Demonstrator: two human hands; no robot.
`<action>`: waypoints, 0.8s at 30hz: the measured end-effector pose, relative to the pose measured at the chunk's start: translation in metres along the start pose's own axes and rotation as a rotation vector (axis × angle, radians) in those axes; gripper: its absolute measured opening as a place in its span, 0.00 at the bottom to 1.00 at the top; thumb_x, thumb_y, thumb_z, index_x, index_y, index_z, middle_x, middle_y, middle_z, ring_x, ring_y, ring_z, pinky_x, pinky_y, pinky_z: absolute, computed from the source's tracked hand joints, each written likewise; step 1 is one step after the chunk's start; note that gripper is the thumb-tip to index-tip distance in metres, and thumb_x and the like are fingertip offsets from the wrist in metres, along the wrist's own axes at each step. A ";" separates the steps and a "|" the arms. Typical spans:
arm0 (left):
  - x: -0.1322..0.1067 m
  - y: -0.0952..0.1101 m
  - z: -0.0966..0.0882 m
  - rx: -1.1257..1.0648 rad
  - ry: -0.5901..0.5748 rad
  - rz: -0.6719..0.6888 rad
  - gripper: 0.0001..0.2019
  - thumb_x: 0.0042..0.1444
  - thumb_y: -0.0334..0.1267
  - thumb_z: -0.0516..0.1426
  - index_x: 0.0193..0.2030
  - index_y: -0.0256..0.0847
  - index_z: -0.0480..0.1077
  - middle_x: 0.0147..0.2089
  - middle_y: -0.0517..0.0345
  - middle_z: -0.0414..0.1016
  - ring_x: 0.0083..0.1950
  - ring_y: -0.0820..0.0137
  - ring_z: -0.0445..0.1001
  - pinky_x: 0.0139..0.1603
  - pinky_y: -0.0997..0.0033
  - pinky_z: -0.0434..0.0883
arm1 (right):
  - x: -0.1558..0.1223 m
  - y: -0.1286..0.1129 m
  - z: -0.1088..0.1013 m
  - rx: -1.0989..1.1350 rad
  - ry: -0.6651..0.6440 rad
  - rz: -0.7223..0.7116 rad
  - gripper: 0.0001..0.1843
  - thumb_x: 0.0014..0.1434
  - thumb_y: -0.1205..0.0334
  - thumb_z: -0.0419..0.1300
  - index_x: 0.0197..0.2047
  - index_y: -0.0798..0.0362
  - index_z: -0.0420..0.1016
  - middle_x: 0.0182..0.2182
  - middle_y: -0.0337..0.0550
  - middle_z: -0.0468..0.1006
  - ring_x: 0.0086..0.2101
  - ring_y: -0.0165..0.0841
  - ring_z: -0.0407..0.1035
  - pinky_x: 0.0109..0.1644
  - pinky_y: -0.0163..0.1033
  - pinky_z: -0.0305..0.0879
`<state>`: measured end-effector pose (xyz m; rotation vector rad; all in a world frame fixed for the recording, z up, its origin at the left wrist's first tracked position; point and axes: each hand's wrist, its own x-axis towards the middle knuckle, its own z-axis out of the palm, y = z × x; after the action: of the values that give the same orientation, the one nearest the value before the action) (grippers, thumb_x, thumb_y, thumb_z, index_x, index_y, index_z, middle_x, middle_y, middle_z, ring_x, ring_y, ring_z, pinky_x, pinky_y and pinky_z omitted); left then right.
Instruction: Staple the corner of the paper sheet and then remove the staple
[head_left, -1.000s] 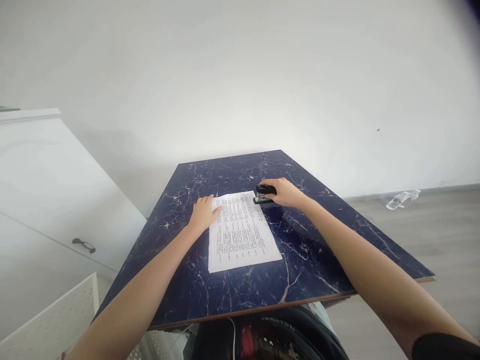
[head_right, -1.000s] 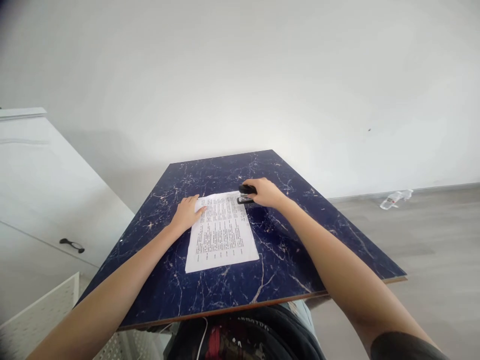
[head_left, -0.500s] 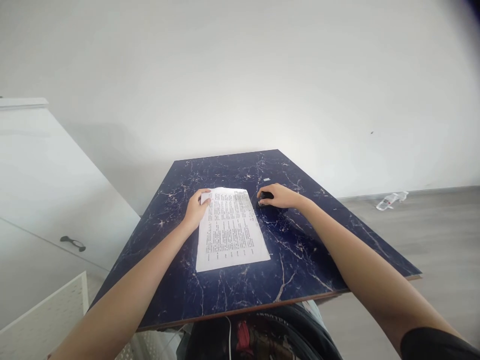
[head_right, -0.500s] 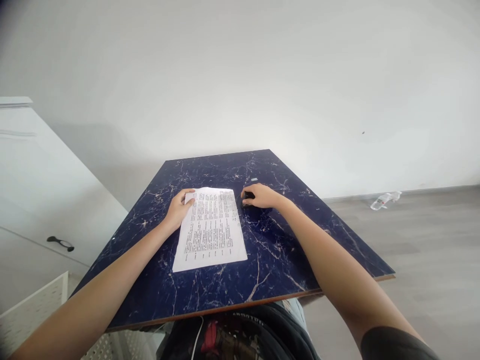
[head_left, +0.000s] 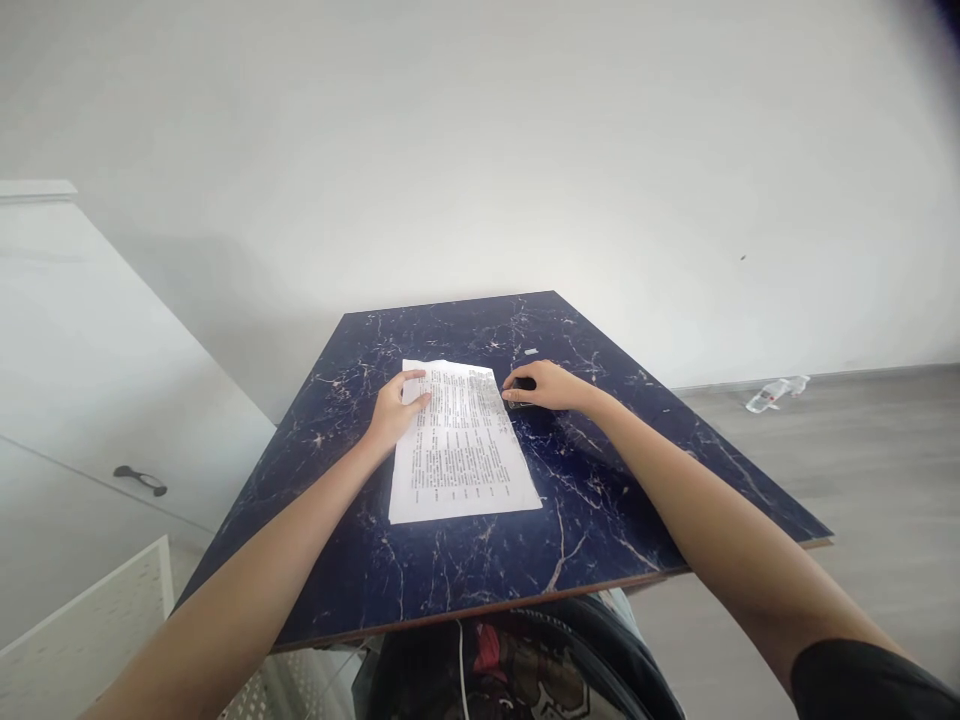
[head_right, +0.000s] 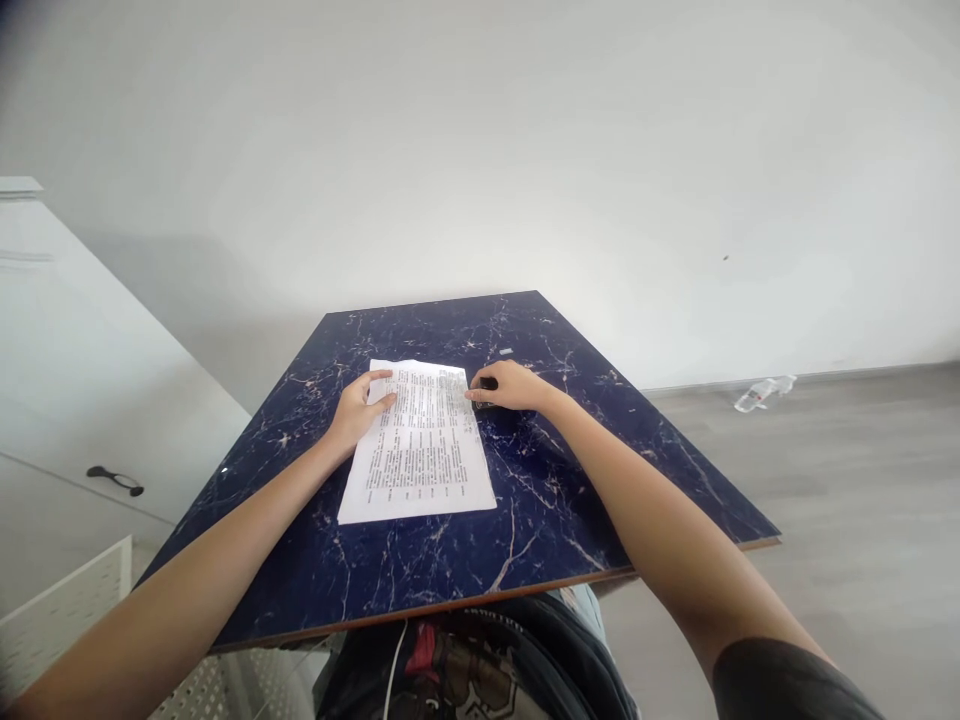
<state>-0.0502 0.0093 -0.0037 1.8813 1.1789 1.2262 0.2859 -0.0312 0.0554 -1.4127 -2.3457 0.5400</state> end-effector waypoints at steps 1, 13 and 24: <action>0.001 0.000 -0.001 -0.010 0.010 0.009 0.22 0.54 0.40 0.66 0.56 0.41 0.75 0.54 0.48 0.80 0.55 0.56 0.79 0.61 0.52 0.72 | 0.000 0.000 0.000 0.008 0.011 0.008 0.24 0.64 0.37 0.60 0.47 0.48 0.84 0.40 0.46 0.83 0.35 0.38 0.74 0.40 0.43 0.66; -0.002 0.008 0.004 -0.114 0.021 0.014 0.23 0.54 0.41 0.67 0.56 0.40 0.74 0.51 0.50 0.80 0.51 0.59 0.79 0.56 0.56 0.75 | 0.008 -0.003 0.014 -0.051 0.100 0.316 0.39 0.70 0.28 0.40 0.23 0.49 0.65 0.25 0.50 0.72 0.30 0.43 0.71 0.38 0.45 0.62; -0.008 0.012 0.013 -0.092 0.027 -0.003 0.22 0.53 0.37 0.67 0.56 0.40 0.75 0.53 0.49 0.81 0.53 0.58 0.80 0.59 0.53 0.74 | 0.020 -0.023 0.034 -0.125 0.186 0.381 0.34 0.75 0.43 0.42 0.33 0.55 0.80 0.37 0.56 0.82 0.37 0.45 0.76 0.42 0.43 0.66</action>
<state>-0.0356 -0.0032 -0.0019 1.8001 1.1197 1.2858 0.2434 -0.0277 0.0388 -1.8969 -2.0038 0.3441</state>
